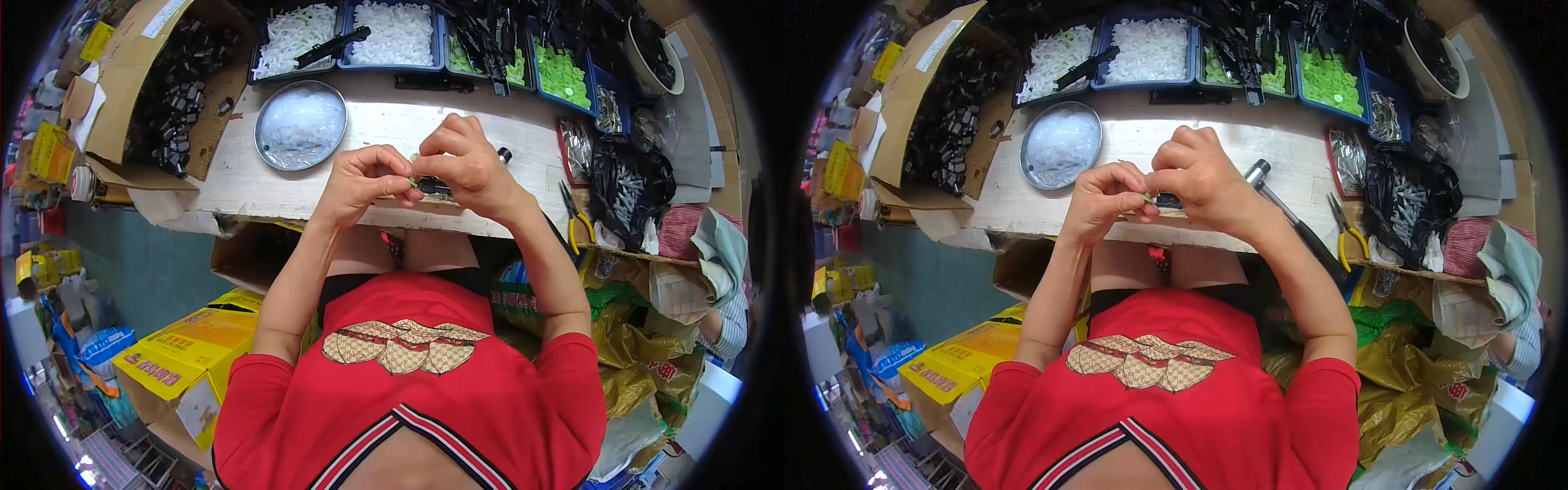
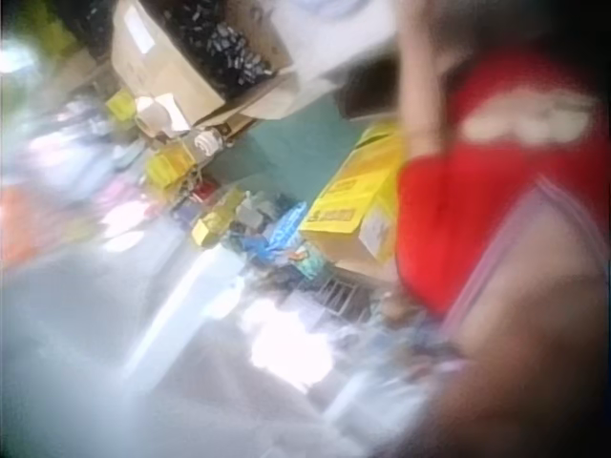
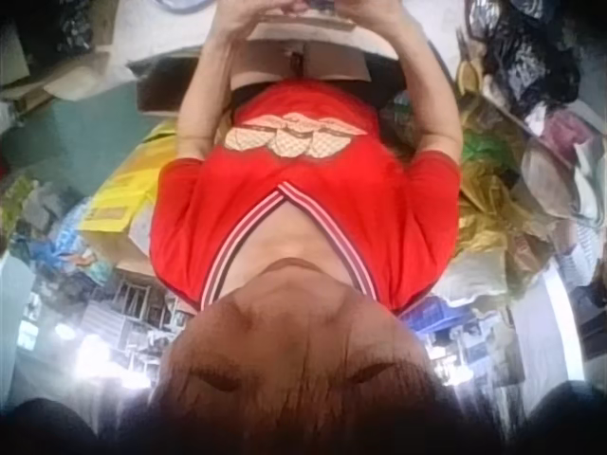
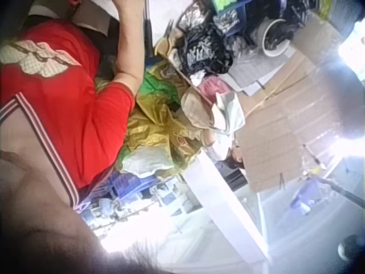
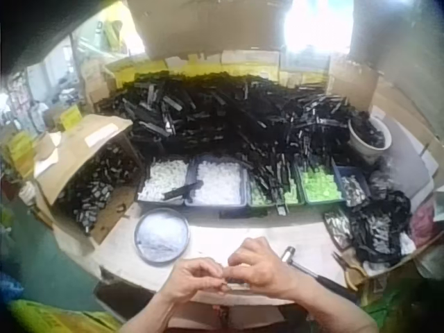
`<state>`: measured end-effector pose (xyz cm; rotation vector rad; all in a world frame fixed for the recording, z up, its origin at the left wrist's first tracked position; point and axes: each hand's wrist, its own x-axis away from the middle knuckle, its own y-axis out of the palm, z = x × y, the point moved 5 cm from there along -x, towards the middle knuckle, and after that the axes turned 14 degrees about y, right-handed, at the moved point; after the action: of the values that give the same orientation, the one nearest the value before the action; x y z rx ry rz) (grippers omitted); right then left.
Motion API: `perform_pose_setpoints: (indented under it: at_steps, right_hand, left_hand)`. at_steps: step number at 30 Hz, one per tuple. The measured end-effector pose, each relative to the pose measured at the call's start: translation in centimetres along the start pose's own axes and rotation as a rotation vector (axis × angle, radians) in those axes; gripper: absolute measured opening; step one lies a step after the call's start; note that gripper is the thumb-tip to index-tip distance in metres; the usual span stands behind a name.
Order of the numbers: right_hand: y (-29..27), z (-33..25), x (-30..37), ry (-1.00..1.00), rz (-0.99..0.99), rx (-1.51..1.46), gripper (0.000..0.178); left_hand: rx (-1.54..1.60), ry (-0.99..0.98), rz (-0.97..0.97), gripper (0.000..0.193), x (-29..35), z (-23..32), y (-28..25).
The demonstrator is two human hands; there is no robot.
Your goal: Assembling small plastic and metal components on a workbench using a jig, hammer, and pliers.
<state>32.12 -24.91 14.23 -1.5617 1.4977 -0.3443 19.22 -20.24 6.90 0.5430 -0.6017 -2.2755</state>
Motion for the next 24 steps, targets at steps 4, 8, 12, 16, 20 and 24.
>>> perform_pose_setpoints:
  at_steps: [4, 8, 12, 16, 20, 24]
  right_hand:
    - [1.0, -0.1, -0.3, -0.049, -0.019, -0.049, 0.023]
    - [2.0, 0.4, 0.5, 0.008, 0.062, -0.081, 0.021]
    - [1.9, 0.3, 1.7, 0.165, 0.213, -0.058, 0.015]
    - [2.5, 0.4, 2.3, 0.166, 0.275, 0.053, 0.013]
    - [2.7, 1.3, 3.5, 0.2, 0.238, 0.166, 0.013]
    - [4.2, 1.9, 4.2, 0.192, 0.142, 0.215, 0.011]
  left_hand:
    - [-0.018, 0.033, 0.019, 0.006, 0.3, 0.1, -0.5]
    - [-0.049, 0.054, 0.07, 0.008, 0.3, 0.1, -1.3]
    - [-0.084, 0.093, 0.148, 0.009, 0.4, 0.3, -1.0]
    - [-0.486, 0.248, 0.078, 0.012, 0.3, 0.5, -0.8]
    - [-1.0, 0.436, -0.095, 0.017, 0.2, 2.0, 0.1]
    - [-1.135, 0.405, -0.196, 0.021, 0.3, 1.0, -0.4]
